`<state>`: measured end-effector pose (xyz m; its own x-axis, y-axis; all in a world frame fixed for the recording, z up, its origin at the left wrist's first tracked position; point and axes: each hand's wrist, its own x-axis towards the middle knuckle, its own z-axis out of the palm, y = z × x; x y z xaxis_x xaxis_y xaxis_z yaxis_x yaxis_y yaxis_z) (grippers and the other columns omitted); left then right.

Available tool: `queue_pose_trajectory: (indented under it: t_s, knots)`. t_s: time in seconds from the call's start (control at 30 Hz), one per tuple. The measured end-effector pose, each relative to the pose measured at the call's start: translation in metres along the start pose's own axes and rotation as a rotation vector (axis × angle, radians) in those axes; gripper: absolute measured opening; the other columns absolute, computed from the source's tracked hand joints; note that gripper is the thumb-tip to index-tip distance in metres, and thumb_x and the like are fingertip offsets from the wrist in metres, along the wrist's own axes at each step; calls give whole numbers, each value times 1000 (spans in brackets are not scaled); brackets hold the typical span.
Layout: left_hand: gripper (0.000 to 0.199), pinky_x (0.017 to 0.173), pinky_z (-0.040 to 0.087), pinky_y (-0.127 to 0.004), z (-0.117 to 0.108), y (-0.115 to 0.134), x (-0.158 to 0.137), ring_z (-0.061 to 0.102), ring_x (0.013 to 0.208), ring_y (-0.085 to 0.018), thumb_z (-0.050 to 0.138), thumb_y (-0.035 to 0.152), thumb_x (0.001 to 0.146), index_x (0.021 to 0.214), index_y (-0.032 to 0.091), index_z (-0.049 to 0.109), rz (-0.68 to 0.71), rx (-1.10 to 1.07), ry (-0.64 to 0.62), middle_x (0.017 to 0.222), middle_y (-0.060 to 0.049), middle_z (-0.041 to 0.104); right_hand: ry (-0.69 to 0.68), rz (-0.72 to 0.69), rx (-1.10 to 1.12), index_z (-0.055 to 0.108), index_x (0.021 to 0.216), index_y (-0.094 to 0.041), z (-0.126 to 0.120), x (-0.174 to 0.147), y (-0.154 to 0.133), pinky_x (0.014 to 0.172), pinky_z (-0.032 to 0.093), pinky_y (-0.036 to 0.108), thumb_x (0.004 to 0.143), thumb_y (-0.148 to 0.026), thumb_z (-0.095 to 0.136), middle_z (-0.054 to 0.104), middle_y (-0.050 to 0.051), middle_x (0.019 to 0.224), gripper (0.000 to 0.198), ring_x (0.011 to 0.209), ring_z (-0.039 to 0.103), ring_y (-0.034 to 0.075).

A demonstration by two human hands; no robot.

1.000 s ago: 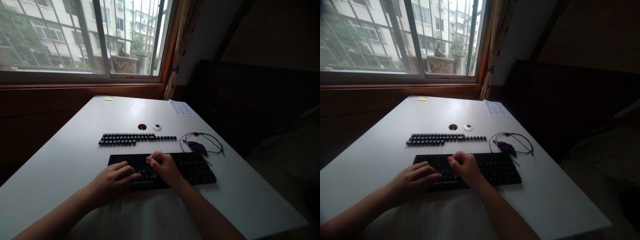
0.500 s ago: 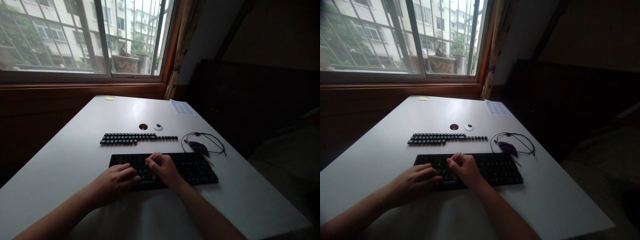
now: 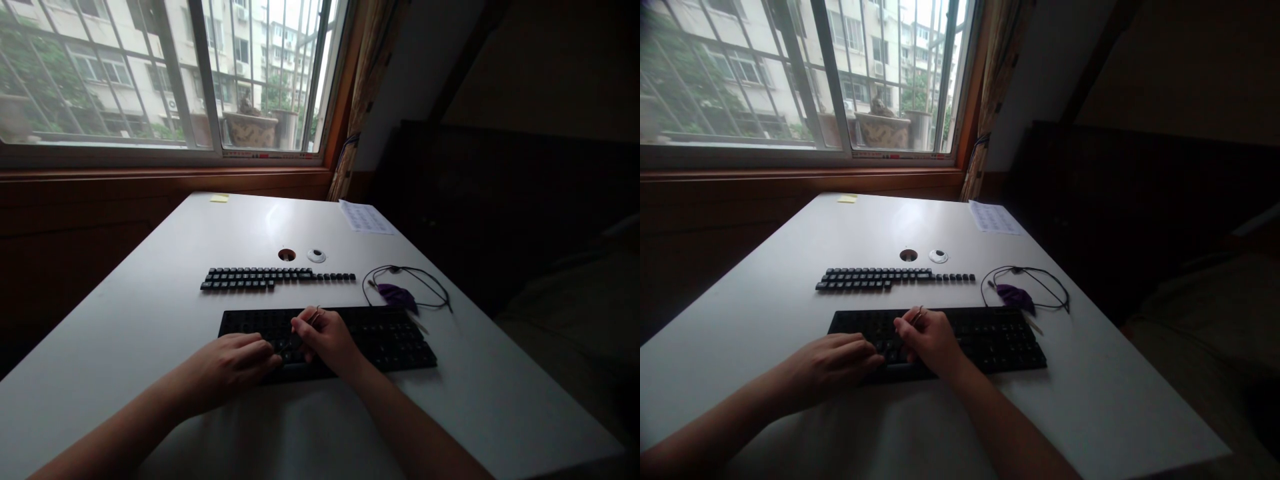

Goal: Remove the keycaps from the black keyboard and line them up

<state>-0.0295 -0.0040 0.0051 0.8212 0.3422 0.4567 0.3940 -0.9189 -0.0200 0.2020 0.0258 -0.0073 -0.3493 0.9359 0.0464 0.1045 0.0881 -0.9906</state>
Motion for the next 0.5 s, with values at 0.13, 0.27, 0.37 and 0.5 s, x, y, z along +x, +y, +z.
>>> queue_pose_trajectory:
  t_s: [0.13,0.27,0.37,0.5]
  knots:
    - [19,56,49,-26,1,0,-1,54,65,-13,45,17,99,108,16,61,-15,-29,39,80,-4,60,-2,14,-4,60,76,-16,0,0,-1,35,41,14,85,-48,64,58,-4,55,34,39,55,7]
    - [17,56,49,-26,2,-1,-1,54,64,-13,46,17,98,105,16,62,-20,-17,39,78,-4,59,-14,11,7,60,77,-16,1,-1,-2,35,40,14,86,-48,64,58,-4,54,33,38,53,7]
    - [18,57,51,-26,3,-1,-2,55,65,-14,46,17,98,106,16,61,-17,-9,39,80,-4,60,-18,-10,-19,60,77,-16,1,-2,-1,35,40,15,86,-47,63,59,-4,54,32,38,53,7]
    - [17,58,53,-26,8,-3,-6,57,67,-13,47,16,96,108,16,60,-32,-20,64,82,-5,60,-18,-11,-46,60,78,-17,2,-4,-2,36,40,15,87,-47,63,61,-3,54,31,38,54,8]
